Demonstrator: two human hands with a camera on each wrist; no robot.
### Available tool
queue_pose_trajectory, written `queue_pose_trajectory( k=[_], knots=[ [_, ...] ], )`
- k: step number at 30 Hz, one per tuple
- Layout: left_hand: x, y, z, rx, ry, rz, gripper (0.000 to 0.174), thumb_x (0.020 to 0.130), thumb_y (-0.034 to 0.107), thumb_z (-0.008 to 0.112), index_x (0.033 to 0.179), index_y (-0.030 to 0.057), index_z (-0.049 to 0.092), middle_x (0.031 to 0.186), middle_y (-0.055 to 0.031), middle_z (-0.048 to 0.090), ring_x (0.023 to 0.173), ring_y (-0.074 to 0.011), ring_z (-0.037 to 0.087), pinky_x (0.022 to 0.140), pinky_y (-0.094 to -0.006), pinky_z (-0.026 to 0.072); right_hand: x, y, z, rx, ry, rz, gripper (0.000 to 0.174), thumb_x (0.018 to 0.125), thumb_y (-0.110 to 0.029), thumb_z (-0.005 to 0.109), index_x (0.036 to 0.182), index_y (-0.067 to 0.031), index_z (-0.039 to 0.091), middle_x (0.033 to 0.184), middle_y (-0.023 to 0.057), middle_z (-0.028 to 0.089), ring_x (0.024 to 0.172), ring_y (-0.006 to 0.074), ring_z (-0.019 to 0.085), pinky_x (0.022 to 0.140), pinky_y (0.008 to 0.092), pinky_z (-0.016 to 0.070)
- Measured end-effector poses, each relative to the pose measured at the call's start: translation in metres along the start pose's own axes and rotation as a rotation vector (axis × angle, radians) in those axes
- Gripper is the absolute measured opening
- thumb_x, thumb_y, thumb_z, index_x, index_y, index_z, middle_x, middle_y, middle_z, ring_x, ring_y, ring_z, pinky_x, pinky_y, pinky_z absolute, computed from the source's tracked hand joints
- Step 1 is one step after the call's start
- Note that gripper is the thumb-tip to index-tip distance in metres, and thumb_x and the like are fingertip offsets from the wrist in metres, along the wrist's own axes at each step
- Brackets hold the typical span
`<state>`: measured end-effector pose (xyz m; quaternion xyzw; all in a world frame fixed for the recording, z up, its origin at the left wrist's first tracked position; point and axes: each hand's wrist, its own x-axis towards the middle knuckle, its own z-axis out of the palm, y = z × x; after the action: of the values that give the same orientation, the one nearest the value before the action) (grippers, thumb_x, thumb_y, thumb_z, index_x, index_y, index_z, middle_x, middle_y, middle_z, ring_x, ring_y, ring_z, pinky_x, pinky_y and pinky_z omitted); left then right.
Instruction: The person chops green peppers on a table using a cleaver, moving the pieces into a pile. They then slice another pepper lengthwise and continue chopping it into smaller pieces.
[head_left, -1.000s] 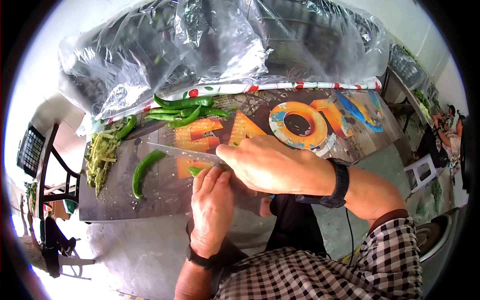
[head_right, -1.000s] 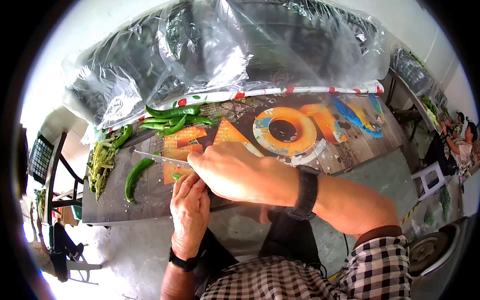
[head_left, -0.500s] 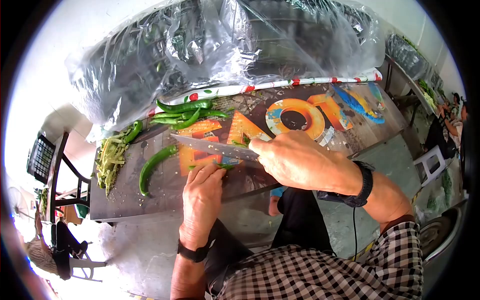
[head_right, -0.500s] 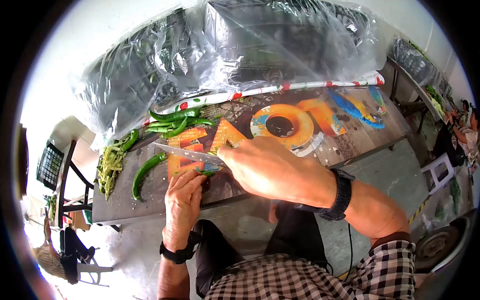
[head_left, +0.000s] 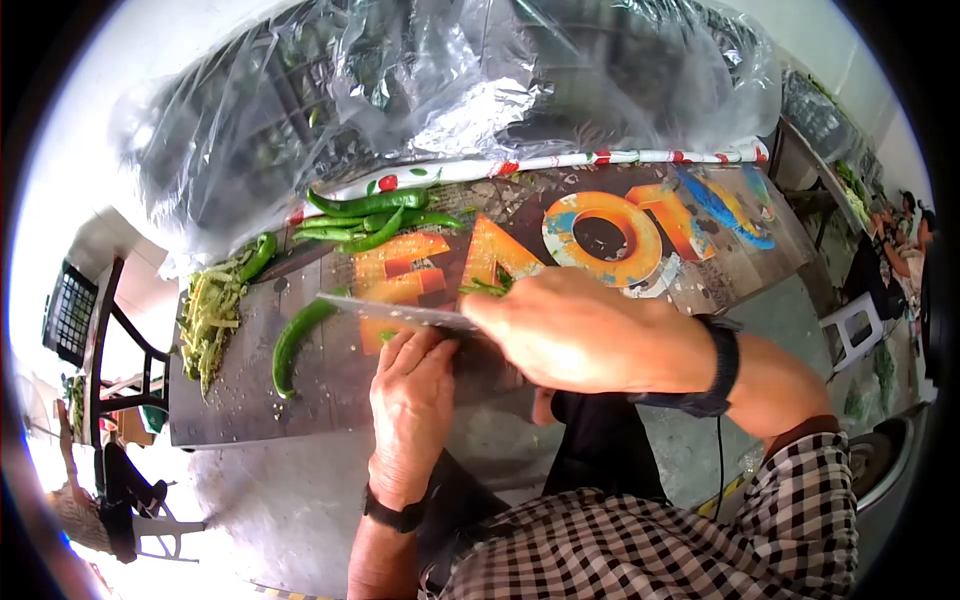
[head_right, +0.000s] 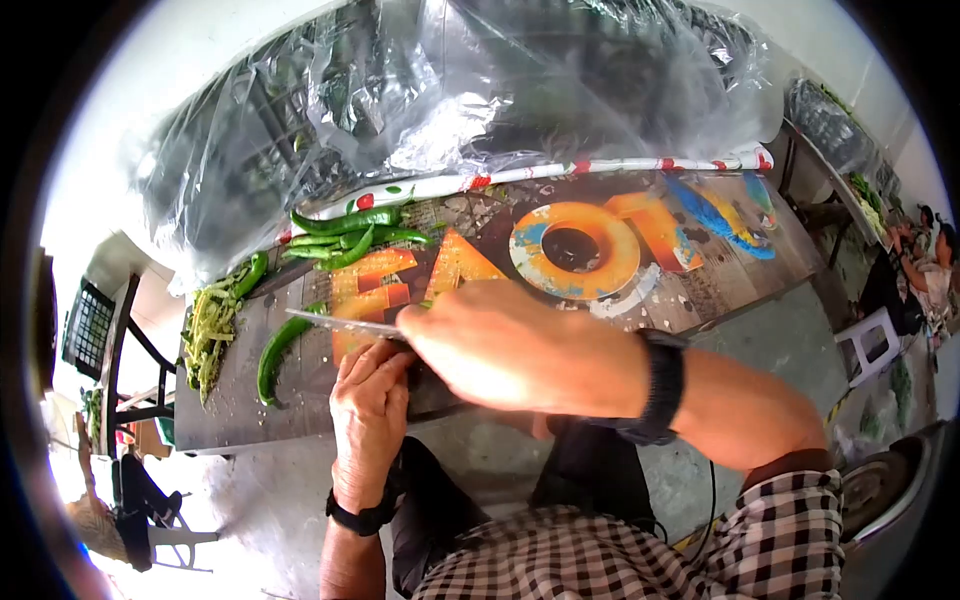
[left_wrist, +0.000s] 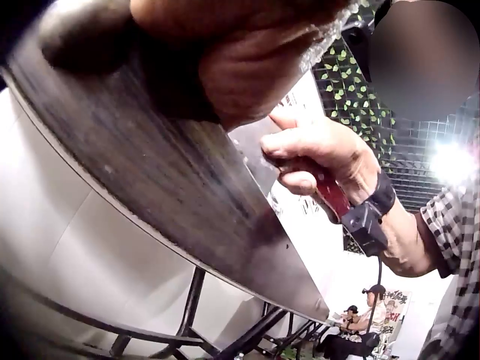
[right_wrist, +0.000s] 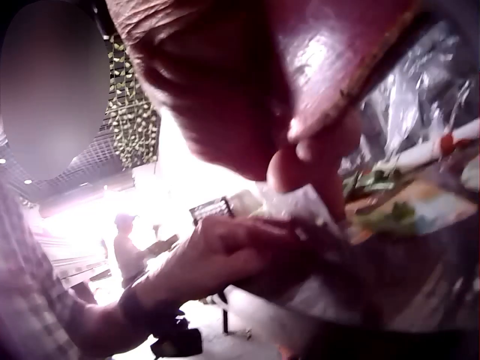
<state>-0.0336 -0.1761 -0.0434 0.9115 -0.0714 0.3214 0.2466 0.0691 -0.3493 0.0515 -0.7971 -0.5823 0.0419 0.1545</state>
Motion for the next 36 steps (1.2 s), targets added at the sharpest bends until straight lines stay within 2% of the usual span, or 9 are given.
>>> queue_pose_trajectory(
  k=[2, 5, 7, 14, 20, 25, 28, 31, 36],
  knots=[
    [-0.002, 0.000, 0.002, 0.012, 0.001, -0.005, 0.024, 0.075, -0.005, 0.062, 0.097, 0.0000, 0.069, 0.104, -0.0134, 0.067, 0.099, -0.0333, 0.061, 0.087, -0.0401, 0.0517, 0.015, 0.005, 0.013, -0.014, 0.065, -0.075, 0.015, 0.079, -0.008, 0.062, 0.088, 0.0025, 0.056, 0.070, 0.0186, 0.065, 0.066, 0.0345, 0.068, 0.058, 0.0444, 0.0523],
    [-0.001, 0.003, 0.001, 0.004, 0.009, -0.024, 0.020, 0.076, -0.005, 0.062, 0.094, 0.0000, 0.069, 0.103, -0.0139, 0.067, 0.099, -0.0329, 0.062, 0.086, -0.0398, 0.0517, 0.023, 0.002, 0.016, -0.045, 0.063, -0.050, 0.014, 0.080, -0.008, 0.062, 0.089, 0.0016, 0.057, 0.069, 0.0171, 0.064, 0.066, 0.0338, 0.067, 0.058, 0.0438, 0.0520],
    [-0.003, 0.002, 0.000, -0.014, 0.015, -0.058, 0.018, 0.076, -0.006, 0.064, 0.093, 0.0003, 0.068, 0.101, -0.0128, 0.066, 0.097, -0.0324, 0.062, 0.086, -0.0398, 0.0515, 0.016, 0.005, 0.015, -0.092, 0.093, -0.085, 0.014, 0.081, -0.008, 0.062, 0.090, 0.0012, 0.056, 0.068, 0.0160, 0.063, 0.065, 0.0336, 0.067, 0.059, 0.0435, 0.0517],
    [0.006, -0.004, -0.010, 0.068, -0.038, -0.004, 0.019, 0.075, -0.005, 0.066, 0.092, 0.0014, 0.069, 0.096, -0.0111, 0.066, 0.091, -0.0308, 0.061, 0.085, -0.0399, 0.0496, -0.028, 0.020, 0.007, -0.087, 0.168, 0.006, 0.010, 0.084, -0.007, 0.059, 0.088, 0.0012, 0.055, 0.065, 0.0176, 0.060, 0.064, 0.0326, 0.065, 0.057, 0.0421, 0.0505],
    [0.002, 0.008, 0.000, -0.045, -0.054, -0.017, 0.018, 0.079, -0.005, 0.063, 0.096, -0.0001, 0.068, 0.103, -0.0149, 0.067, 0.101, -0.0333, 0.062, 0.089, -0.0401, 0.0496, -0.029, 0.021, 0.006, -0.098, 0.153, 0.017, 0.011, 0.083, -0.007, 0.060, 0.087, 0.0021, 0.056, 0.065, 0.0179, 0.062, 0.063, 0.0333, 0.066, 0.056, 0.0429, 0.0506],
    [0.001, 0.013, 0.000, -0.045, -0.065, -0.072, 0.021, 0.078, -0.005, 0.064, 0.098, 0.0007, 0.068, 0.107, -0.0141, 0.066, 0.101, -0.0337, 0.062, 0.089, -0.0404, 0.0498, -0.030, 0.022, 0.010, -0.141, 0.195, -0.021, 0.012, 0.082, -0.006, 0.060, 0.089, 0.0026, 0.057, 0.067, 0.0181, 0.063, 0.065, 0.0331, 0.067, 0.057, 0.0421, 0.0523],
    [0.000, 0.013, -0.006, 0.039, 0.015, -0.022, 0.021, 0.077, -0.006, 0.065, 0.097, 0.0009, 0.069, 0.106, -0.0128, 0.066, 0.099, -0.0324, 0.062, 0.087, -0.0402, 0.0502, -0.029, 0.021, 0.009, -0.134, 0.186, -0.008, 0.012, 0.081, -0.006, 0.061, 0.089, 0.0024, 0.058, 0.067, 0.0180, 0.063, 0.065, 0.0328, 0.067, 0.058, 0.0417, 0.0528],
    [0.002, 0.010, -0.015, 0.064, 0.008, -0.010, 0.021, 0.076, -0.006, 0.064, 0.096, -0.0004, 0.069, 0.101, -0.0121, 0.067, 0.095, -0.0293, 0.063, 0.084, -0.0362, 0.0511, -0.030, 0.021, 0.009, -0.120, 0.176, 0.009, 0.011, 0.082, -0.007, 0.060, 0.088, 0.0019, 0.058, 0.067, 0.0178, 0.063, 0.064, 0.0324, 0.067, 0.057, 0.0417, 0.0523],
    [-0.003, 0.002, -0.010, 0.033, -0.050, -0.032, 0.019, 0.077, -0.004, 0.066, 0.095, 0.0006, 0.069, 0.101, -0.0120, 0.066, 0.093, -0.0313, 0.062, 0.082, -0.0391, 0.0509, -0.029, 0.023, 0.012, -0.105, 0.200, 0.003, 0.010, 0.084, -0.007, 0.059, 0.087, 0.0015, 0.058, 0.064, 0.0178, 0.061, 0.062, 0.0333, 0.065, 0.055, 0.0432, 0.0496]
  ],
)
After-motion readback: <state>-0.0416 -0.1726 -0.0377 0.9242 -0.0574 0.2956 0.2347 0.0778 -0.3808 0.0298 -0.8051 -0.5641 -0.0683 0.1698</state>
